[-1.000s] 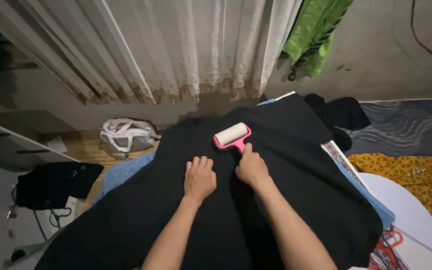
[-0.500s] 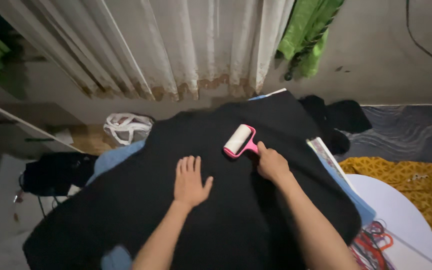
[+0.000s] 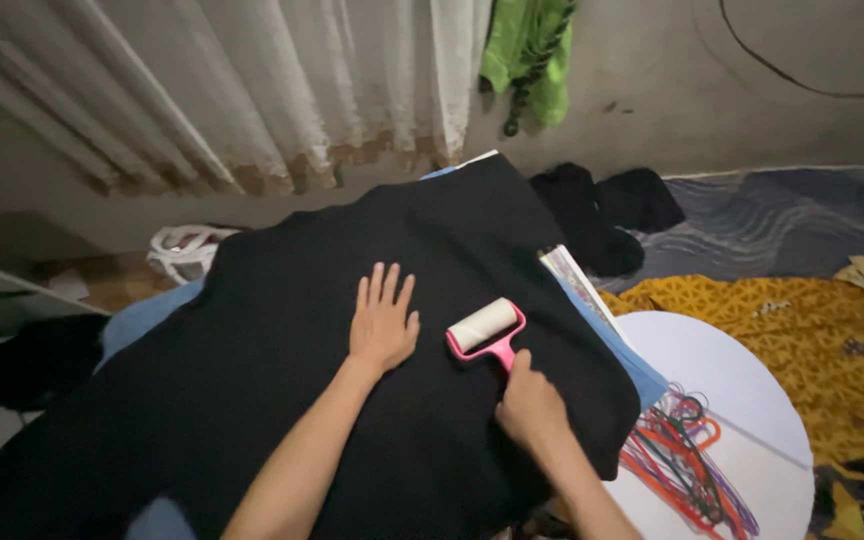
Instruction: The person uses a pink lint roller to clean a black sweater laid out on a bed. They roll the tool over the sweater's surface, then fold and unfold the garment to clean different sections.
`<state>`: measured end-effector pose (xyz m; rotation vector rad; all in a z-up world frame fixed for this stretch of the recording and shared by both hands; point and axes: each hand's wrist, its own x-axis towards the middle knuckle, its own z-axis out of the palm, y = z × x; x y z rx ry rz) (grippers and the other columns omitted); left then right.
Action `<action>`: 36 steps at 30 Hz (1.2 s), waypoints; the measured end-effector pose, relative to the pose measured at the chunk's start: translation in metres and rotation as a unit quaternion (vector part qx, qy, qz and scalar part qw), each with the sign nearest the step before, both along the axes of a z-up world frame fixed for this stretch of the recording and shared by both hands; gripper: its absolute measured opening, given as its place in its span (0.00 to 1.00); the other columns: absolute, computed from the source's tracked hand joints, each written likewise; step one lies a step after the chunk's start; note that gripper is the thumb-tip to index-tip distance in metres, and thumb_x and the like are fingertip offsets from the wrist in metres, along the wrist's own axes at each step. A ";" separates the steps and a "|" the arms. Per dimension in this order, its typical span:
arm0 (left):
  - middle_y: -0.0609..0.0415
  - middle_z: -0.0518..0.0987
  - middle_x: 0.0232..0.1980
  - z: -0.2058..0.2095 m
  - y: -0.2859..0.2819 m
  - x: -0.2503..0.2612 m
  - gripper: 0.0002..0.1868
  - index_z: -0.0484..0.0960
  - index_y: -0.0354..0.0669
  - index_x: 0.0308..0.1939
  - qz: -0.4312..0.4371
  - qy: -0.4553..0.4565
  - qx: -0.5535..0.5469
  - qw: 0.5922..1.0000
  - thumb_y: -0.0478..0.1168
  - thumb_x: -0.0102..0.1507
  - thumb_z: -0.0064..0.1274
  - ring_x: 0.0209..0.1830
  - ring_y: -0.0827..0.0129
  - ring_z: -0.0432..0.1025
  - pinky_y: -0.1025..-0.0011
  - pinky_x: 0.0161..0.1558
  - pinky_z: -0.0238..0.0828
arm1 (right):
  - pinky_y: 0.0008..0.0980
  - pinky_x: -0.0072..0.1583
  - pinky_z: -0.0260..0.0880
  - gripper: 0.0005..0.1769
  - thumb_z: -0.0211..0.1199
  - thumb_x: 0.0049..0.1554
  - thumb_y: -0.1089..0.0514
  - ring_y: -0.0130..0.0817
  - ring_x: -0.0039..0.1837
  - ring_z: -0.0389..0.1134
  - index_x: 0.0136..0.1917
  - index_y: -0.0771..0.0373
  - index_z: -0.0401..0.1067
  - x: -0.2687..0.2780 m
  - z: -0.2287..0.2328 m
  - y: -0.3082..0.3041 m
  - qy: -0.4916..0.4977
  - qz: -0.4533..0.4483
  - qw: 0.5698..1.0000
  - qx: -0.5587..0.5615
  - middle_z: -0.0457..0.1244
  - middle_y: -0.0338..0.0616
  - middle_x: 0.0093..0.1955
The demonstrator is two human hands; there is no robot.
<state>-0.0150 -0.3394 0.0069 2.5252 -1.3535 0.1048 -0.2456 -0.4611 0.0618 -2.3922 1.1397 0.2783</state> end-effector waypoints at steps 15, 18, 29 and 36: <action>0.44 0.52 0.81 -0.012 -0.140 0.126 0.36 0.62 0.49 0.77 -0.142 0.003 -0.005 0.990 0.56 0.67 0.44 0.82 0.46 0.42 0.45 0.77 0.33 | 0.56 0.55 0.72 0.21 0.59 0.51 0.63 0.66 0.52 0.71 0.55 0.62 0.54 0.029 0.004 0.021 0.066 -0.085 0.993 0.048 0.67 0.64 0.47; 0.44 0.52 0.82 -0.015 -0.134 0.144 0.36 0.61 0.43 0.77 -0.147 -0.032 -0.016 0.988 0.52 0.67 0.45 0.83 0.47 0.43 0.46 0.78 0.35 | 0.57 0.55 0.72 0.22 0.59 0.51 0.63 0.66 0.52 0.71 0.56 0.62 0.54 0.047 0.005 0.013 0.076 -0.076 0.993 0.040 0.67 0.64 0.47; 0.28 0.49 0.79 0.010 -0.012 0.095 0.41 0.56 0.23 0.73 0.111 0.028 0.001 0.993 0.49 0.64 0.48 0.81 0.38 0.40 0.43 0.75 0.36 | 0.57 0.56 0.72 0.22 0.59 0.49 0.65 0.70 0.53 0.70 0.56 0.65 0.56 0.165 0.013 -0.033 0.004 -0.005 1.000 0.026 0.68 0.71 0.47; 0.33 0.50 0.79 0.015 0.009 0.069 0.38 0.59 0.31 0.74 0.084 0.067 0.022 0.994 0.52 0.65 0.44 0.81 0.44 0.41 0.47 0.76 0.36 | 0.59 0.57 0.70 0.24 0.61 0.50 0.64 0.71 0.54 0.69 0.56 0.65 0.55 0.243 -0.004 -0.058 -0.045 0.029 0.999 -0.003 0.67 0.73 0.48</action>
